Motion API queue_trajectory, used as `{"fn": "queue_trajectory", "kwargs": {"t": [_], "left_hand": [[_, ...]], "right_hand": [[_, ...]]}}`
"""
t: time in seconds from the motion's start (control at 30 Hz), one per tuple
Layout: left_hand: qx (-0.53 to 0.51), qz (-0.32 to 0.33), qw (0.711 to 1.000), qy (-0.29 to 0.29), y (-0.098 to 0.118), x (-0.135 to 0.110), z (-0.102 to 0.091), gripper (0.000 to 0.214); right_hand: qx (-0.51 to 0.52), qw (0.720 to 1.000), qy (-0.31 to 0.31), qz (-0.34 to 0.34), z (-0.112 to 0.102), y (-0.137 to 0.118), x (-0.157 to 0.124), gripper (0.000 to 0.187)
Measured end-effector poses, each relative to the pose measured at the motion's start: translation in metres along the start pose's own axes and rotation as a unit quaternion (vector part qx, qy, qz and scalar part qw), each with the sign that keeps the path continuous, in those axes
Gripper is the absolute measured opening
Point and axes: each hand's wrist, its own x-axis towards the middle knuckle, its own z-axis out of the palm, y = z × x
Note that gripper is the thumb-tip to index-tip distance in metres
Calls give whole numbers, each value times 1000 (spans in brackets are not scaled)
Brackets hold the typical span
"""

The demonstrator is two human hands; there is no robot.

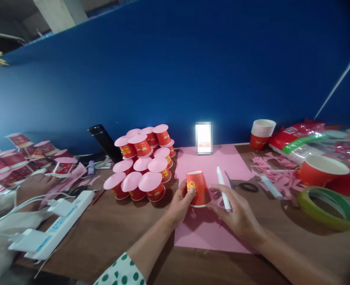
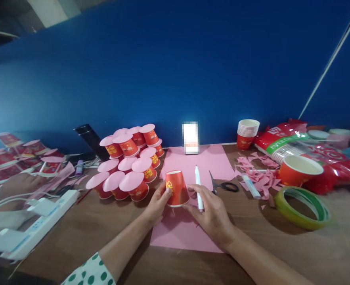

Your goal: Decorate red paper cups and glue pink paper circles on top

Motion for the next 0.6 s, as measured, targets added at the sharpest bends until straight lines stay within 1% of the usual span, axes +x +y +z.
{"fn": "queue_trajectory", "kwargs": {"t": [0.1,0.17,0.37,0.47,0.6], "left_hand": [[27,44,999,-2,-1,0,-1,48],[35,61,997,-10,2,-1,1,50],[40,67,997,-16,8,-4,3,61],[71,74,994,-24,6,-4,2,69],[135,91,987,9,5,-5,3,78]], "right_hand": [[-7,1000,17,-2,1,4,1,35],[-14,1000,20,4,1,7,2,34],[-21,999,13,34,1,16,2,31],[-22,999,17,38,2,18,2,27],[-23,999,13,39,4,20,3,24]]}}
